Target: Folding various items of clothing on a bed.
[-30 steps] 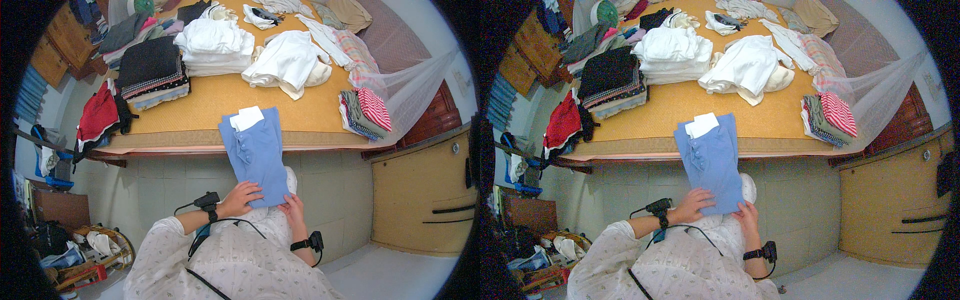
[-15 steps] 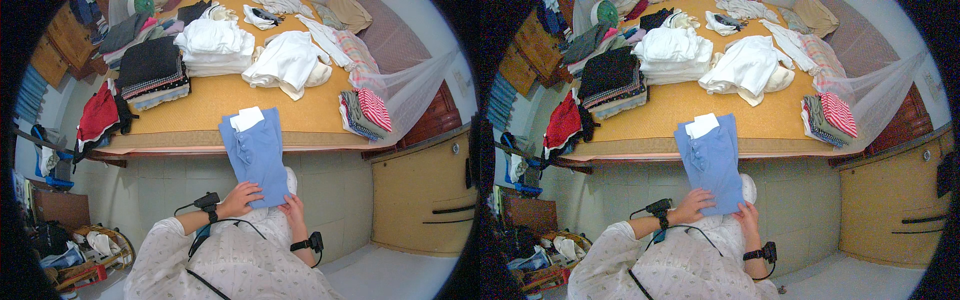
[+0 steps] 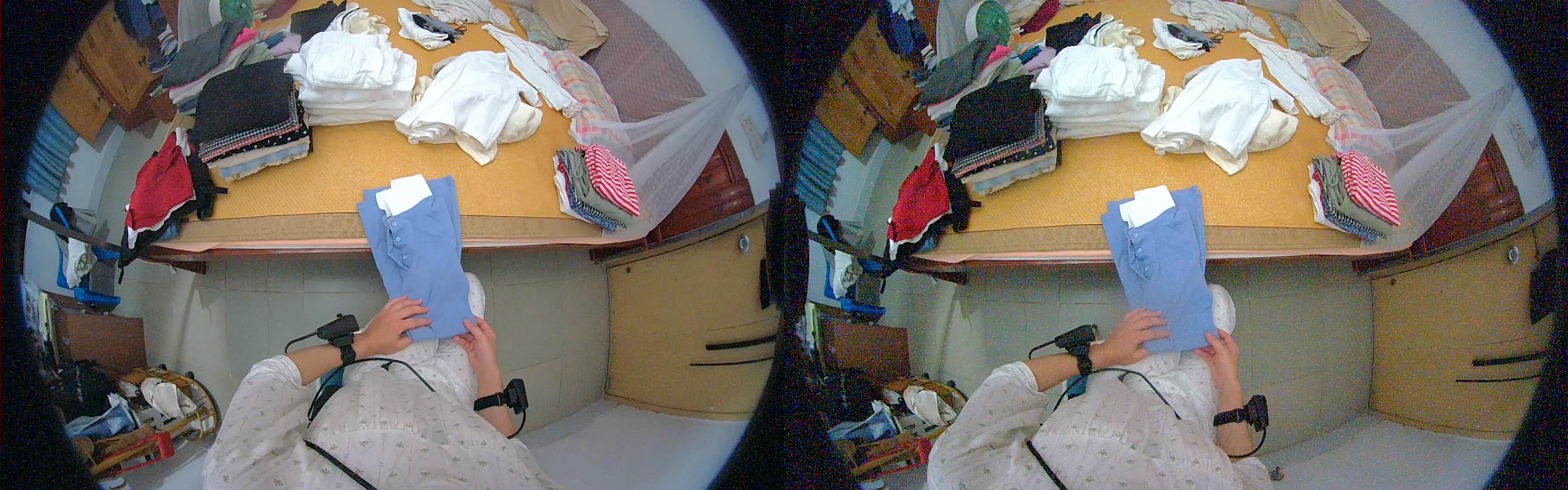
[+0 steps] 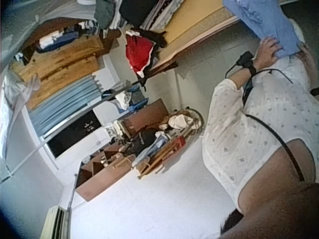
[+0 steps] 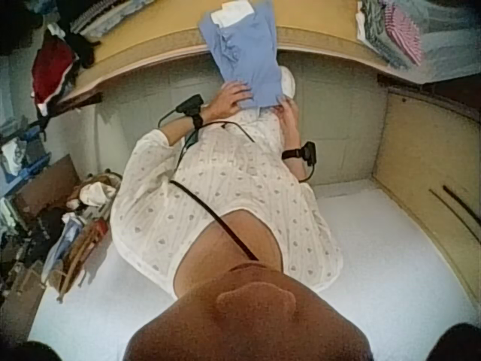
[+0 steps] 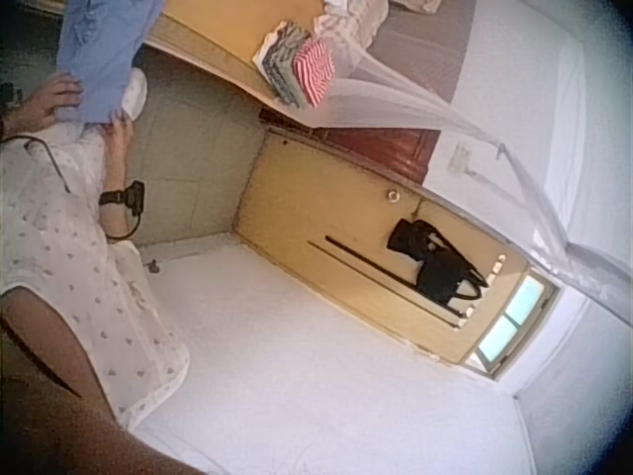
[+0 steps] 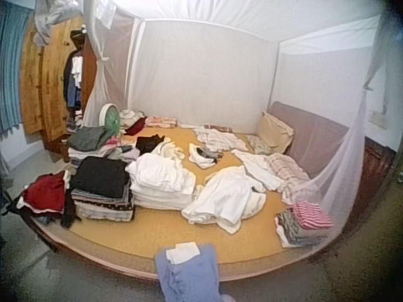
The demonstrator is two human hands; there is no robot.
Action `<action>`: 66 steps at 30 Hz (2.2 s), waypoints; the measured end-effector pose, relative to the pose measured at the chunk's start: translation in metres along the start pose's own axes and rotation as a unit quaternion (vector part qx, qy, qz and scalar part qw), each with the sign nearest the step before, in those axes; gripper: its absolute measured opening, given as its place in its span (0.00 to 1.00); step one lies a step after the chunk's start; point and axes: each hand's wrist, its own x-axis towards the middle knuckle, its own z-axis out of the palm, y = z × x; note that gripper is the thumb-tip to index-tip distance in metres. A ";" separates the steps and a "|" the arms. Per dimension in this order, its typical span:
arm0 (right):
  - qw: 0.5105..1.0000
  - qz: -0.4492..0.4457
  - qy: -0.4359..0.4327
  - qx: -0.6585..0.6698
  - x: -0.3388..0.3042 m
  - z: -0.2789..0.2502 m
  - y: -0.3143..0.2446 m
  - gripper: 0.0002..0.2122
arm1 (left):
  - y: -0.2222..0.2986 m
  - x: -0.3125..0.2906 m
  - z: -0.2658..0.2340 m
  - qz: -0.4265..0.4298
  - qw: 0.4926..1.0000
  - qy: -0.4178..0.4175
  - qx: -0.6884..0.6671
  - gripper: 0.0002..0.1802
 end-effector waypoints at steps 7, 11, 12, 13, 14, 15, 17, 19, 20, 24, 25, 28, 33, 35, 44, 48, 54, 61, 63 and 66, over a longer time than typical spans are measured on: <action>1.000 0.004 0.001 0.004 0.000 0.000 -0.001 0.10 | 0.000 0.001 -0.001 0.004 1.000 0.007 0.006 0.28; 1.000 0.003 -0.006 0.004 0.001 -0.001 0.000 0.09 | 0.002 0.001 -0.002 0.004 1.000 0.011 0.008 0.28; 1.000 0.003 -0.006 0.004 0.001 -0.001 0.000 0.09 | 0.001 0.001 -0.001 0.001 1.000 0.008 0.000 0.28; 1.000 0.003 -0.005 0.004 0.001 -0.001 0.000 0.09 | 0.001 0.001 -0.001 0.001 1.000 0.008 0.000 0.28; 1.000 0.004 -0.004 0.004 0.000 0.000 -0.001 0.09 | 0.001 0.001 -0.001 0.002 1.000 0.009 -0.001 0.28; 1.000 0.005 -0.004 0.004 -0.001 0.001 -0.002 0.09 | 0.001 0.001 -0.002 0.003 1.000 0.009 -0.001 0.28; 1.000 0.006 0.003 0.006 -0.002 0.003 -0.003 0.09 | 0.001 0.001 -0.001 0.003 1.000 0.007 0.000 0.28; 1.000 0.006 0.003 0.006 -0.002 0.003 -0.003 0.09 | 0.000 0.001 -0.001 0.003 1.000 0.006 0.001 0.28; 1.000 0.006 0.004 0.006 -0.002 0.003 -0.003 0.09 | 0.000 0.001 -0.001 0.004 1.000 0.005 0.001 0.28; 1.000 0.002 0.000 0.006 -0.001 0.001 -0.002 0.09 | 0.001 0.001 -0.002 0.006 1.000 0.005 -0.001 0.28; 1.000 0.003 -0.001 0.005 -0.001 0.001 -0.002 0.09 | 0.002 0.001 -0.003 0.006 1.000 0.005 -0.001 0.28; 1.000 0.004 -0.003 0.007 0.000 0.000 0.000 0.09 | 0.003 0.002 -0.003 0.013 1.000 0.015 0.014 0.28; 1.000 0.005 -0.001 0.009 0.001 0.000 0.000 0.09 | 0.003 0.002 -0.003 0.013 1.000 0.019 0.016 0.28; 1.000 0.005 -0.004 0.011 0.000 0.000 -0.001 0.08 | 0.004 0.002 -0.004 0.011 1.000 0.019 0.015 0.27; 1.000 0.009 0.010 0.004 -0.001 0.002 -0.002 0.08 | 0.004 0.003 -0.004 0.012 1.000 0.014 0.016 0.27; 1.000 0.010 0.006 0.007 -0.002 0.002 -0.003 0.09 | 0.004 0.002 -0.003 0.010 1.000 0.014 0.009 0.27; 1.000 0.013 0.003 0.002 -0.001 0.001 -0.002 0.10 | 0.003 0.001 -0.002 0.012 1.000 0.010 0.016 0.27; 1.000 0.009 -0.002 0.001 -0.002 0.002 -0.003 0.10 | 0.000 0.001 0.000 0.008 1.000 0.005 0.010 0.28; 1.000 0.010 -0.005 0.001 -0.002 0.003 -0.004 0.09 | 0.000 0.001 -0.001 0.006 1.000 0.005 0.009 0.28; 1.000 0.011 -0.004 0.004 -0.002 0.003 -0.004 0.09 | 0.005 0.003 -0.004 0.006 1.000 0.010 0.013 0.27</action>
